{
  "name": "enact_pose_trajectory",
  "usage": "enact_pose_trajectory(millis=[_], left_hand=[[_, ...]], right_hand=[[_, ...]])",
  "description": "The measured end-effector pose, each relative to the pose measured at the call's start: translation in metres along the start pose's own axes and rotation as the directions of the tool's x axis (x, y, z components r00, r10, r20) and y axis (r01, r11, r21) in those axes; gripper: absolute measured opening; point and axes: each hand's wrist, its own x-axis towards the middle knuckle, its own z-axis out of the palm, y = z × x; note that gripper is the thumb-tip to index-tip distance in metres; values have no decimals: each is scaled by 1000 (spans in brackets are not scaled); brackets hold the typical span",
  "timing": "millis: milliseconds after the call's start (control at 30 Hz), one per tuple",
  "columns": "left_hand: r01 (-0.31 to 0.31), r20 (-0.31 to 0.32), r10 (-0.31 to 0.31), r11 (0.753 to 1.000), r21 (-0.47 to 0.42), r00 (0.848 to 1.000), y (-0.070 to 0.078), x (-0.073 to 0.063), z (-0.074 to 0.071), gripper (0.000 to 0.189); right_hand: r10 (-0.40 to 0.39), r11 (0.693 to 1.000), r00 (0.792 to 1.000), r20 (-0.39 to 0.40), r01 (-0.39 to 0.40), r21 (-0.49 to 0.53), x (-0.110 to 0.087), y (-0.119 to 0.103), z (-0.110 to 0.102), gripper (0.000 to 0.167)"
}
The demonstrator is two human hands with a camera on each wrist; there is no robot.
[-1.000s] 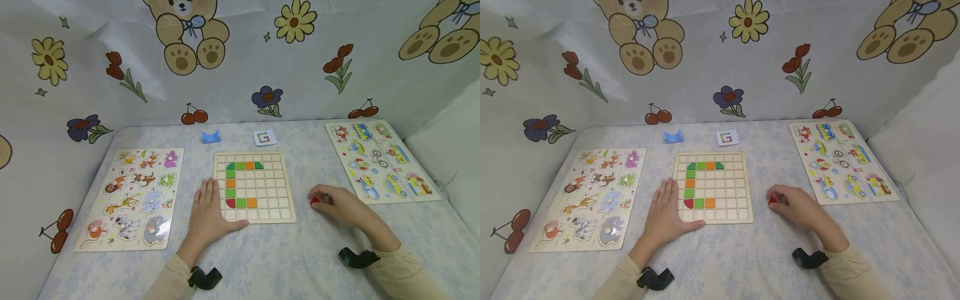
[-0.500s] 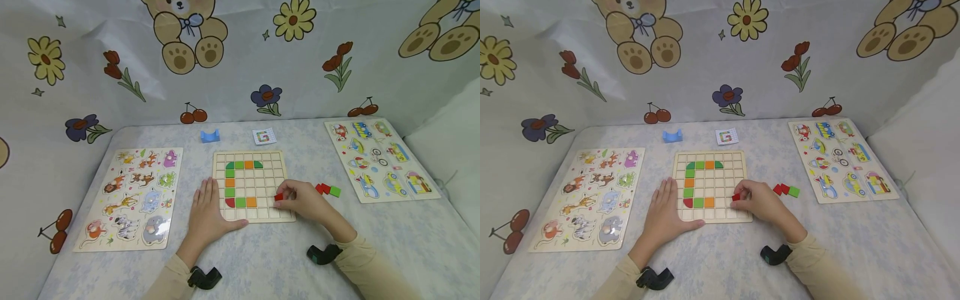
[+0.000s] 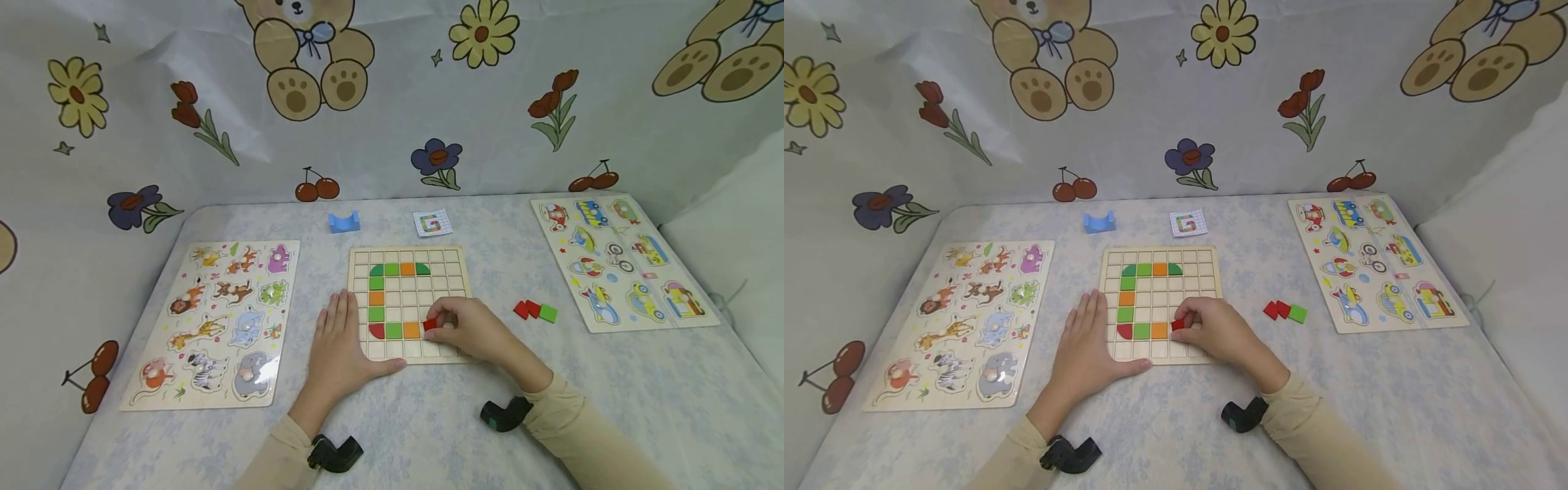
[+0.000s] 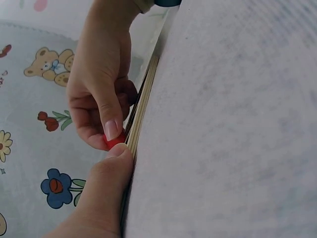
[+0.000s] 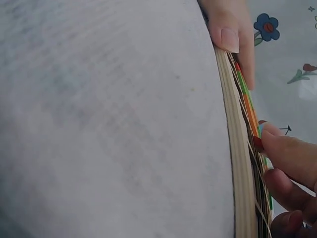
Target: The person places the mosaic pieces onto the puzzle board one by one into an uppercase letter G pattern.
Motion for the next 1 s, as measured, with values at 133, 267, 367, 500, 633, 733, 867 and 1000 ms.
enact_pose_trajectory(millis=[133, 267, 367, 500, 633, 733, 867, 1000], left_hand=[[-2, -3, 2, 1000, -3, 1000, 0, 0, -1, 146], [-5, -10, 5, 1000, -3, 1000, 0, 0, -1, 146], [-6, -9, 5, 1000, -2, 1000, 0, 0, -1, 147], [-5, -6, 4, 1000, -3, 1000, 0, 0, -1, 146], [-4, -7, 4, 1000, -3, 1000, -1, -1, 0, 146], [-3, -7, 3, 1000, -1, 1000, -1, -1, 0, 147], [-2, -9, 2, 1000, -9, 1000, -1, -1, 1, 147], [-5, -10, 5, 1000, -17, 1000, -1, -1, 2, 147]], right_hand=[[-17, 999, 1000, -8, 17, -49, 1, -2, 0, 23], [-30, 995, 1000, -9, 29, -95, 2, -3, 1, 21], [-46, 993, 999, -16, 44, -111, 2, -2, 3, 19], [-65, 991, 998, -25, 62, -117, 1, -3, 5, 13], [-77, 987, 997, -21, 73, -142, -2, -6, 4, 9], [-65, 985, 998, -16, 61, -162, -7, -6, 0, 16], [-23, 986, 999, -26, 19, -166, -16, 0, -9, 24], [17, 985, 997, -69, -28, -169, -27, 14, -22, 28]])
